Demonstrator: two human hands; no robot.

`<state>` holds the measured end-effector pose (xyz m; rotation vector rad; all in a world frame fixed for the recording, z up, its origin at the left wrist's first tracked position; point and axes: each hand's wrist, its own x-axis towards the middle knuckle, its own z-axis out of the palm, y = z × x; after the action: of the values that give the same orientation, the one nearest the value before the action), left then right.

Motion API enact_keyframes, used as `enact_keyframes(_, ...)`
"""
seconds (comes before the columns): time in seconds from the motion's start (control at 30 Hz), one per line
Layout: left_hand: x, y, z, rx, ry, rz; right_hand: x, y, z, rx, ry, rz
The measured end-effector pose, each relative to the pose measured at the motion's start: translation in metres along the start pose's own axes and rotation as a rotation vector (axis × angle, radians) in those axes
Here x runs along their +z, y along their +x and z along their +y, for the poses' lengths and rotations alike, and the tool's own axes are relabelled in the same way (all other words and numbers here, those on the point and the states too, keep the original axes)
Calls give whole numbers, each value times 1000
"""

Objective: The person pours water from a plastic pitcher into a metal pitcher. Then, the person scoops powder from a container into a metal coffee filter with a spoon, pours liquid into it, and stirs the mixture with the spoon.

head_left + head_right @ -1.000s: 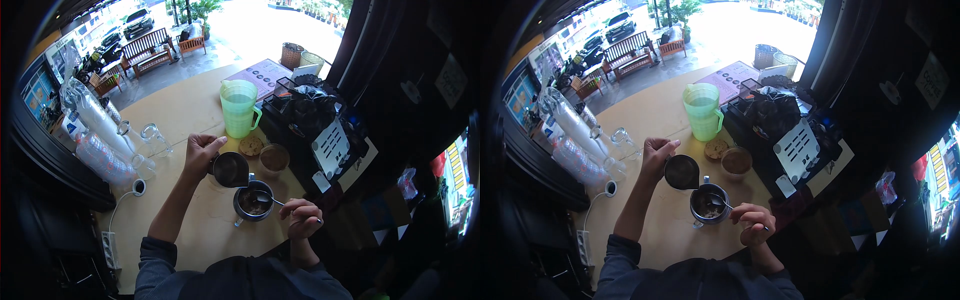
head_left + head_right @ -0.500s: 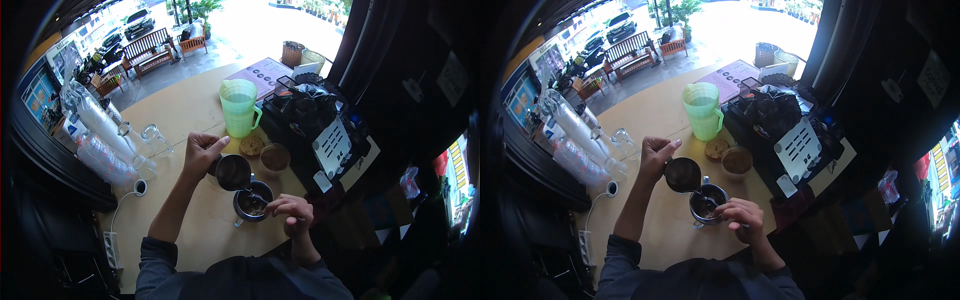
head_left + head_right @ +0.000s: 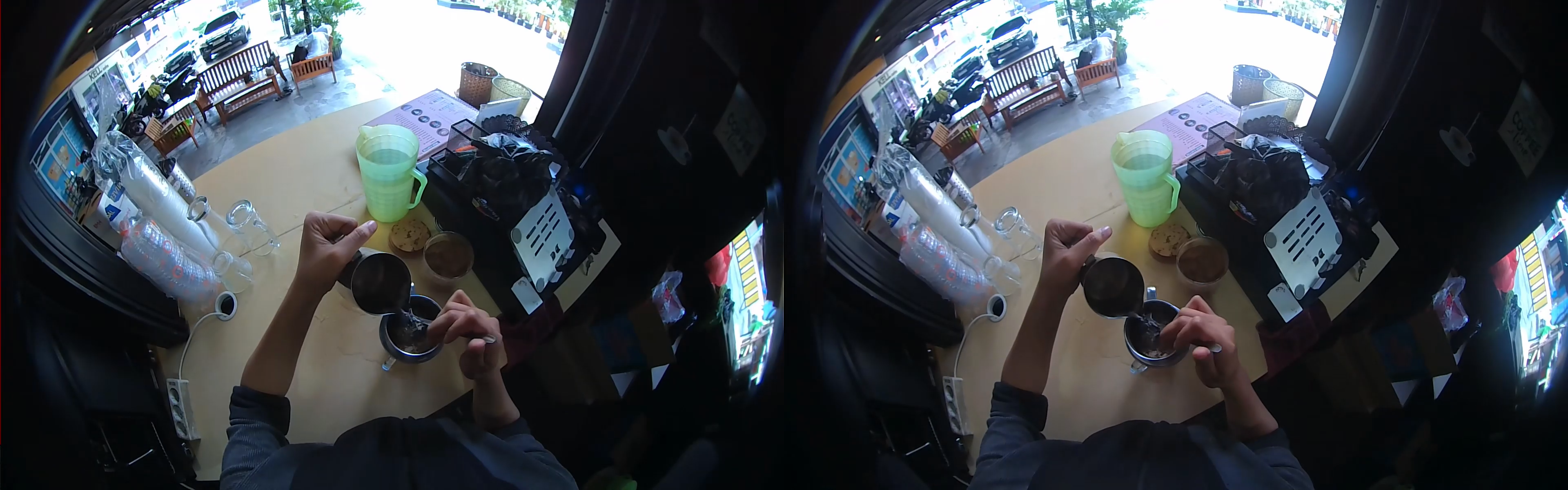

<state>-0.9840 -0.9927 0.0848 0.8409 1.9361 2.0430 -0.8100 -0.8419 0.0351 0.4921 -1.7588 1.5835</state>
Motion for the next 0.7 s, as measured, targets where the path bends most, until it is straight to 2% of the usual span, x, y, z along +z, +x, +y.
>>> enact_keyframes(0.13,-5,0,-5,6,5,6,-7,-2,3,31,144,-45)
enact_keyframes(0.23,-4,-1,-2,-7,-12,-9,1,3,9,-24,11,-44)
enact_keyframes(0.47,-4,1,6,22,8,-4,1,4,10,-6,57,-15)
enact_keyframes(0.7,2,1,11,41,55,-22,-7,4,-4,-29,43,113)
